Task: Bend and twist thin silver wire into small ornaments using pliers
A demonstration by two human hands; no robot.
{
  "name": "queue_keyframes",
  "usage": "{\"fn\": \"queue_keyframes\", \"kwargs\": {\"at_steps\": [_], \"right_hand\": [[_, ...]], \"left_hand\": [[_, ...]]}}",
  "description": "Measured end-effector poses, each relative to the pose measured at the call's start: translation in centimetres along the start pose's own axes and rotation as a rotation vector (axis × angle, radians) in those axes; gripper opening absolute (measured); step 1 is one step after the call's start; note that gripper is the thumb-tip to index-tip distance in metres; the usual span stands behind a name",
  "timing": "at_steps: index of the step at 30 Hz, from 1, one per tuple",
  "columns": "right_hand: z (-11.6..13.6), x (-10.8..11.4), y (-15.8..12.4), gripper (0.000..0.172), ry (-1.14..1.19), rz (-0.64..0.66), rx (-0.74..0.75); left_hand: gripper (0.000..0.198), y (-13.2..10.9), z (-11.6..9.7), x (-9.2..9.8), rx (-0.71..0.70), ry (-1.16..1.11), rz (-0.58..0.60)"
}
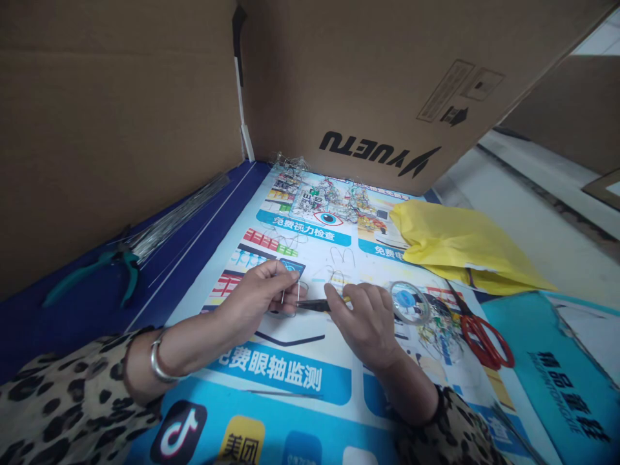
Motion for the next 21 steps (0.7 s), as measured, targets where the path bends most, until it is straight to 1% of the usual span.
{"fn": "queue_keyframes", "kwargs": {"at_steps": [8, 13, 21], "right_hand": [[0.15, 0.11, 0.31, 0.021, 0.002, 0.007, 0.007], [0.19, -0.05, 0.17, 0.023, 0.001, 0.027, 0.019], [0.23, 0.11, 0.09, 0.023, -0.032, 0.001, 0.004]], "left_hand": [[0.028, 0.01, 0.10, -0.01, -0.001, -0.014, -0.003], [0.028, 0.13, 0.06, -0.18, -0.008, -0.012, 0.024], [0.026, -0.04, -0.06, -0.07, -0.032, 0.011, 0.006]]}}
Point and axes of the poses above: each hand's wrist, its own y-axis towards the middle knuckle, its own x-axis out of the back of the hand, z = x × y, the point moved 7 cm from there along y, towards the middle knuckle, and after that the axes turned 2 degrees about z, right-handed, at the moved point
